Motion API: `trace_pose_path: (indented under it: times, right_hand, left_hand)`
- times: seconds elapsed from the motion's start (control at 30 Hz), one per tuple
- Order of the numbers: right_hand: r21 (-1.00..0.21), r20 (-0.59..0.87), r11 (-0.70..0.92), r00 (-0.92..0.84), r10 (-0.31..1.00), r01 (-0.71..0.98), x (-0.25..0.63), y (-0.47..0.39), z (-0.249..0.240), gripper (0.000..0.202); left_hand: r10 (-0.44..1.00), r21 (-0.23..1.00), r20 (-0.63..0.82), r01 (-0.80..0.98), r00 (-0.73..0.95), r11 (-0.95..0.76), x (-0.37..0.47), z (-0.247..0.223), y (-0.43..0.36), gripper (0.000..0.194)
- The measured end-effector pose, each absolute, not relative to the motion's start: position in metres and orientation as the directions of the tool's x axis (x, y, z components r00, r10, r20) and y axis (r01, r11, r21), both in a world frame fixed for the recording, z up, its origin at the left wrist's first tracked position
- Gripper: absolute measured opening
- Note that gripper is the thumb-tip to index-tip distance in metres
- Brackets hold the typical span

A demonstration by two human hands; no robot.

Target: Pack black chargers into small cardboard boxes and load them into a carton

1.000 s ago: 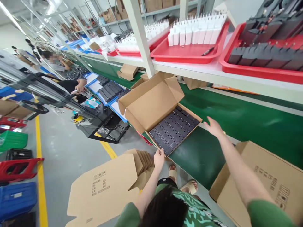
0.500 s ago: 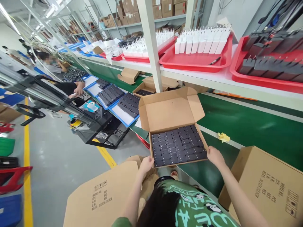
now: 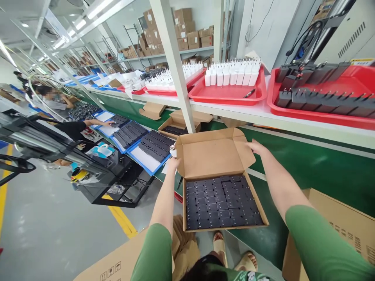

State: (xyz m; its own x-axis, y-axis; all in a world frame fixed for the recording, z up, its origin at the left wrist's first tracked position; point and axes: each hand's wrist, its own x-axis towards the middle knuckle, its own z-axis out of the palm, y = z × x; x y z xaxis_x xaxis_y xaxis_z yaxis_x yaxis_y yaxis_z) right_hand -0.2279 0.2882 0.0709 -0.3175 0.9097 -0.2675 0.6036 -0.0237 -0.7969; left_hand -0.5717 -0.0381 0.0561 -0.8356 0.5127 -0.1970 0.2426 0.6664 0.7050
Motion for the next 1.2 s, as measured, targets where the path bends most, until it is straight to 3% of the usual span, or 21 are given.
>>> trace_pose_path:
  times: [0.13, 0.2, 0.33, 0.4, 0.5, 0.6, 0.73, 0.83, 0.93, 1.03, 1.1, 1.2]
  right_hand:
    - [-0.802, -0.208, 0.075, -0.396, 0.895, 0.592, -0.231, 0.27, 0.066, 0.025]
    - [-0.802, -0.151, 0.125, -0.401, 0.903, 0.584, -0.223, 0.261, 0.072, 0.012]
    - [-0.86, -0.067, 0.123, -0.349, 0.935, 0.495, -0.198, 0.256, 0.101, 0.034]
    - [-0.956, 0.031, 0.131, -0.35, 0.936, 0.264, -0.19, 0.26, 0.122, 0.05]
    - [-0.985, 0.17, 0.163, -0.424, 0.889, -0.054, -0.192, 0.267, 0.148, 0.053]
    - [-0.957, 0.224, 0.282, -0.44, 0.87, 0.069, -0.201, 0.262, 0.158, 0.04]
    - [-0.796, 0.347, 0.481, -0.375, 0.86, 0.367, -0.182, 0.225, 0.153, 0.03]
    - [-0.697, 0.409, 0.565, -0.402, 0.819, 0.442, -0.14, 0.197, 0.146, 0.055]
    - [-0.743, 0.235, 0.496, -0.518, 0.822, 0.45, -0.107, 0.189, 0.134, 0.076]
    - [-0.787, -0.022, 0.387, -0.648, 0.761, 0.481, -0.105, 0.188, 0.12, 0.048]
    - [-0.75, -0.019, 0.416, -0.646, 0.763, 0.514, -0.116, 0.18, 0.112, 0.03]
    - [-0.727, 0.032, 0.415, -0.576, 0.817, 0.547, -0.126, 0.158, 0.101, 0.024]
  left_hand:
    - [0.555, 0.648, -0.128, 0.354, -0.822, 0.674, -0.555, 0.058, -0.055, 0.022]
    - [0.568, 0.637, -0.08, 0.396, -0.819, 0.661, -0.544, 0.061, -0.072, 0.025]
    - [0.569, 0.645, -0.006, 0.432, -0.822, 0.631, -0.524, 0.063, -0.104, 0.031]
    - [0.566, 0.654, 0.016, 0.437, -0.824, 0.617, -0.517, 0.063, -0.114, 0.032]
    - [0.557, 0.663, 0.032, 0.434, -0.83, 0.61, -0.507, 0.064, -0.12, 0.032]
    - [0.537, 0.668, 0.027, 0.415, -0.843, 0.618, -0.501, 0.066, -0.123, 0.031]
    - [0.483, 0.679, 0.004, 0.357, -0.876, 0.641, -0.494, 0.064, -0.134, 0.029]
    - [0.443, 0.7, -0.002, 0.315, -0.897, 0.641, -0.483, 0.061, -0.148, 0.029]
    - [0.408, 0.728, 0.005, 0.283, -0.913, 0.624, -0.469, 0.058, -0.158, 0.031]
    - [0.378, 0.744, -0.001, 0.252, -0.926, 0.619, -0.46, 0.056, -0.16, 0.03]
    - [0.358, 0.746, -0.005, 0.234, -0.934, 0.623, -0.457, 0.055, -0.158, 0.031]
    - [0.34, 0.747, -0.013, 0.216, -0.94, 0.628, -0.453, 0.052, -0.154, 0.034]
